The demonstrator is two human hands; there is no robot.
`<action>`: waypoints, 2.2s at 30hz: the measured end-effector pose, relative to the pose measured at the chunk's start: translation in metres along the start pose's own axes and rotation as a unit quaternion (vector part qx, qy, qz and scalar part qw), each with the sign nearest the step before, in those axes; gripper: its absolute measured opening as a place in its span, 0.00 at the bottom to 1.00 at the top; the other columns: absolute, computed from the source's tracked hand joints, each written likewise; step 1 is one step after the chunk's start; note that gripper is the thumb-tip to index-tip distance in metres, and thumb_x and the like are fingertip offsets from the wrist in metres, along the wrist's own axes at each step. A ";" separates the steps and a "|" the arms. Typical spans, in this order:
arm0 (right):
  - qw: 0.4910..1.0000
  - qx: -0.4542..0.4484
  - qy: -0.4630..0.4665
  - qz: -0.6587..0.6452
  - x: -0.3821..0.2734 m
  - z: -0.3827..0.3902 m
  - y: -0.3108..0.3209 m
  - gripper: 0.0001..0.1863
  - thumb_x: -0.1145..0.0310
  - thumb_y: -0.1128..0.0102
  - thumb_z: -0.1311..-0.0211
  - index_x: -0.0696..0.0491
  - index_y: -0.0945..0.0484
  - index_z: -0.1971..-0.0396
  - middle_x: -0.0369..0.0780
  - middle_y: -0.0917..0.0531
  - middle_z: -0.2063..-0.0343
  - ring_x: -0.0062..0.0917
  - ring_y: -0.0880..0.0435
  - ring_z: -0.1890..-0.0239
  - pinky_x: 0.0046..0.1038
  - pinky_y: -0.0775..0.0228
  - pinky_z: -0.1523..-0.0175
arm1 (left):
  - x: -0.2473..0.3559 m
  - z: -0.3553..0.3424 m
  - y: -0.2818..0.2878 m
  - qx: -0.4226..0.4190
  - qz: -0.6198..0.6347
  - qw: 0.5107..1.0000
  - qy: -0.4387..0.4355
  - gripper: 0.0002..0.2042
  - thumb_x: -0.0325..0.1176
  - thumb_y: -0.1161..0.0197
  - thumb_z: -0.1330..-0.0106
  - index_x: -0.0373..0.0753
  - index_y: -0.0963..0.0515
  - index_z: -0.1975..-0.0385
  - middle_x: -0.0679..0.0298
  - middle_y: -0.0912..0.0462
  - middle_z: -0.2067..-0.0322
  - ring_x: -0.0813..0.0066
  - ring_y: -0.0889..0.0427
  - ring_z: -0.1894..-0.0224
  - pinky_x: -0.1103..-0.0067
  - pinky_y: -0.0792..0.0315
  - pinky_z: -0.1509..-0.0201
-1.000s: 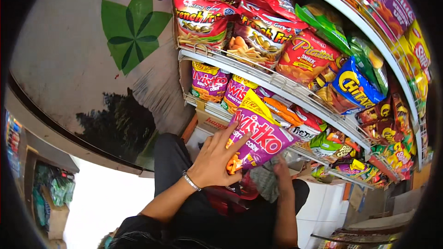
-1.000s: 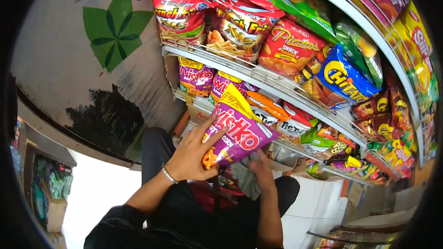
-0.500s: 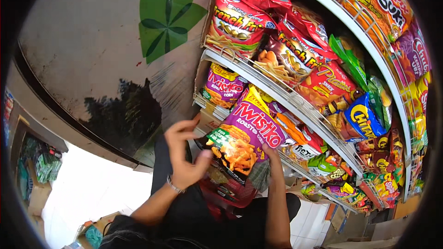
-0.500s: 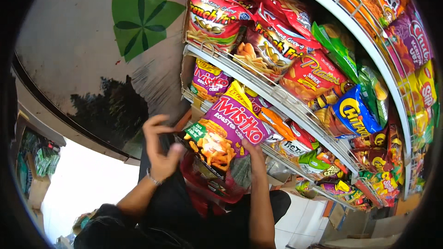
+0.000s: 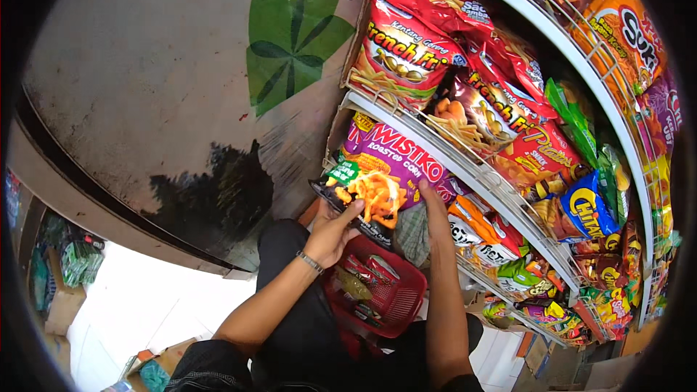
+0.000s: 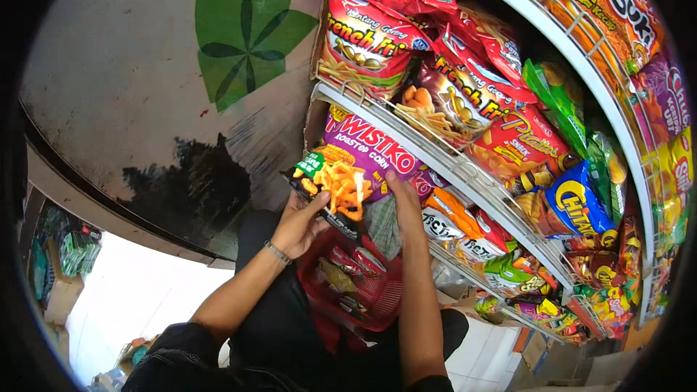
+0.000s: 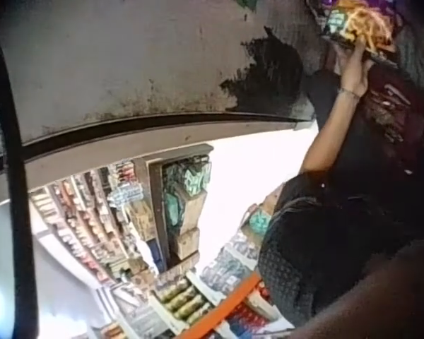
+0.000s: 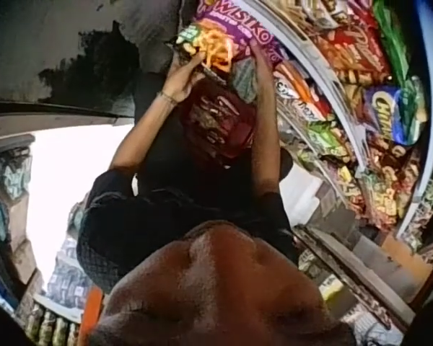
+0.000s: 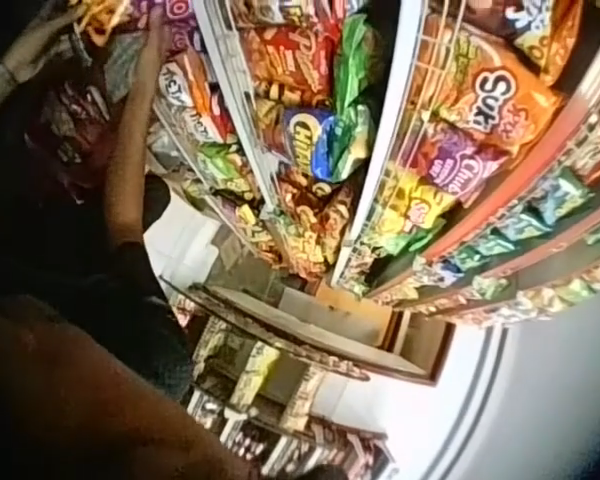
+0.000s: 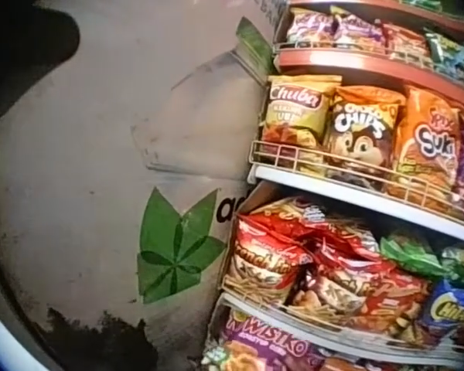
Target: Organizing and stocking snack bags on grocery store shelves.
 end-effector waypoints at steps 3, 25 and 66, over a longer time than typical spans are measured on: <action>0.989 0.110 -0.021 0.098 0.013 0.003 0.005 0.39 0.49 0.37 0.38 0.64 0.35 0.37 0.46 0.24 0.43 0.29 0.28 0.41 0.30 0.41 0.35 | -0.009 -0.018 0.005 0.015 0.028 1.000 -0.002 0.26 0.26 0.36 0.34 0.47 0.40 0.40 0.63 0.24 0.46 0.69 0.20 0.47 0.68 0.18 0.52; 0.954 -0.054 0.112 0.274 0.004 0.010 -0.006 0.39 0.64 0.34 0.38 0.60 0.42 0.31 0.46 0.32 0.35 0.29 0.33 0.36 0.29 0.44 0.32 | -0.011 -0.079 -0.024 0.008 0.085 0.994 -0.073 0.26 0.30 0.33 0.36 0.47 0.39 0.42 0.66 0.22 0.50 0.74 0.19 0.51 0.72 0.18 0.55; 0.990 0.072 0.119 0.033 0.026 -0.049 -0.038 0.40 0.63 0.32 0.39 0.61 0.43 0.33 0.43 0.25 0.45 0.25 0.25 0.47 0.24 0.34 0.41 | 0.013 -0.145 0.002 -0.013 -0.198 0.957 -0.212 0.18 0.31 0.27 0.41 0.34 0.23 0.53 0.67 0.17 0.58 0.82 0.20 0.58 0.82 0.26 0.53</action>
Point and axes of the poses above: each hand's wrist, its own z-axis away from the middle knuckle, its own y-axis out of the back of the hand, x = y × z, the point moved 3 cm from there along -z, towards the middle knuckle
